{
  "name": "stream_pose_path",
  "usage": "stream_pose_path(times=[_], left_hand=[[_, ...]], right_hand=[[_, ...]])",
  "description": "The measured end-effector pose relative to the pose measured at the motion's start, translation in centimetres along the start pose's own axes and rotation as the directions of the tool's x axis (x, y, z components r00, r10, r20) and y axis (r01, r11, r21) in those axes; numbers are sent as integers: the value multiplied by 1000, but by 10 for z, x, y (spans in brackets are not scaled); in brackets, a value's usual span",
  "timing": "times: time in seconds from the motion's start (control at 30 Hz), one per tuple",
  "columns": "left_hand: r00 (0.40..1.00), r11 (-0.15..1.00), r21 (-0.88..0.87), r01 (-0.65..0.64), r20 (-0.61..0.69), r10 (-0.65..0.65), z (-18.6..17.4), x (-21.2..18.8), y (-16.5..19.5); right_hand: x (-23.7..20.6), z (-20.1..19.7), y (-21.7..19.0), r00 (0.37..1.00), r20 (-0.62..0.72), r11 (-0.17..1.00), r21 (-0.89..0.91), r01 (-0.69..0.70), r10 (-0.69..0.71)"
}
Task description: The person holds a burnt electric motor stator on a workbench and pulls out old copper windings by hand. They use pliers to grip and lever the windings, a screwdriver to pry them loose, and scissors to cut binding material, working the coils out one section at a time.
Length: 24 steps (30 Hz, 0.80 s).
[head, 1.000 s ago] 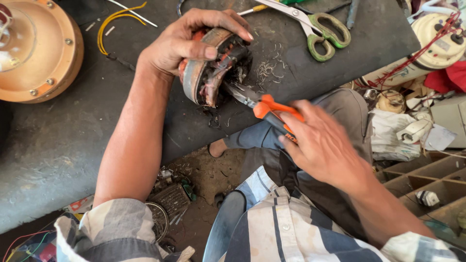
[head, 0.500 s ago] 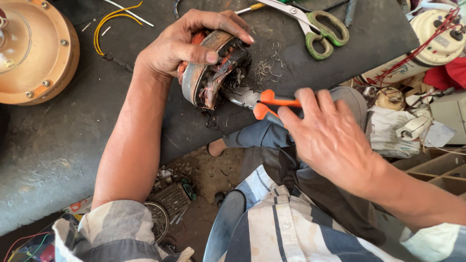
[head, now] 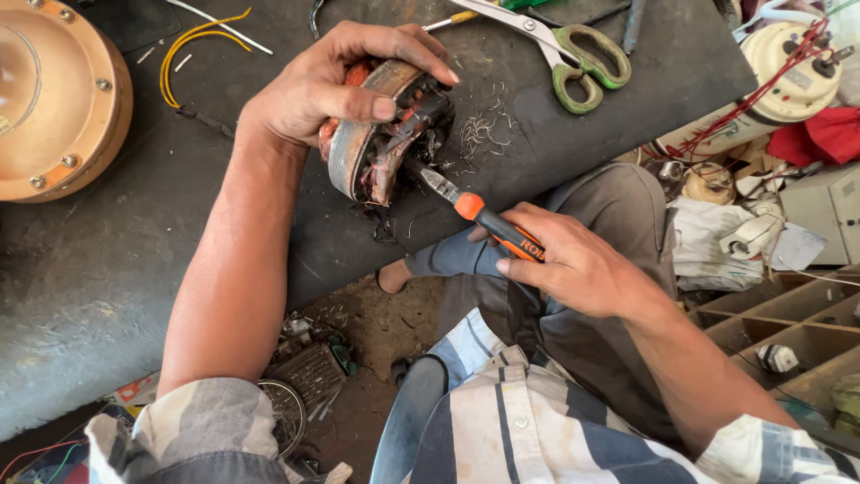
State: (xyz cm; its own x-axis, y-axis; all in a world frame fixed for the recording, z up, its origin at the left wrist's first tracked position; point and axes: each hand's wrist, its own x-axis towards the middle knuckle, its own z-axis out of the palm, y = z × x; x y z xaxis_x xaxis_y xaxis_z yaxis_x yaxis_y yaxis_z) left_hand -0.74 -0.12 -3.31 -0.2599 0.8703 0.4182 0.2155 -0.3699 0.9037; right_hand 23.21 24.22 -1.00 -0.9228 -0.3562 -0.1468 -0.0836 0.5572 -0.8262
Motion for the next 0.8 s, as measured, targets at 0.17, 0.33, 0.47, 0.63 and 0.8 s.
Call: stream_pose_path(times=[0.17,0.33,0.47,0.63,0.8], left_hand=[[998,999,36,23,-53,-21,-3,-6,10],[991,963,258,80,-126,-49,-7,-10,16],[961,872,460,170,-272,-44,-1,-5,4],[925,556,821,130,-303,231,6,-5,-1],[938,562,816,137,-289,191,9,-3,2]], right_hand=[[-5,-11,-9,984,-53,898,-403,-175,168],[-22,-41,6,932,-9,899,-259,-353,363],[-47,-46,31,910,-48,869,320,-378,413],[-71,-29,61,918,-68,744,611,-270,390],[-90,-18,84,894,-20,647,697,-309,448]])
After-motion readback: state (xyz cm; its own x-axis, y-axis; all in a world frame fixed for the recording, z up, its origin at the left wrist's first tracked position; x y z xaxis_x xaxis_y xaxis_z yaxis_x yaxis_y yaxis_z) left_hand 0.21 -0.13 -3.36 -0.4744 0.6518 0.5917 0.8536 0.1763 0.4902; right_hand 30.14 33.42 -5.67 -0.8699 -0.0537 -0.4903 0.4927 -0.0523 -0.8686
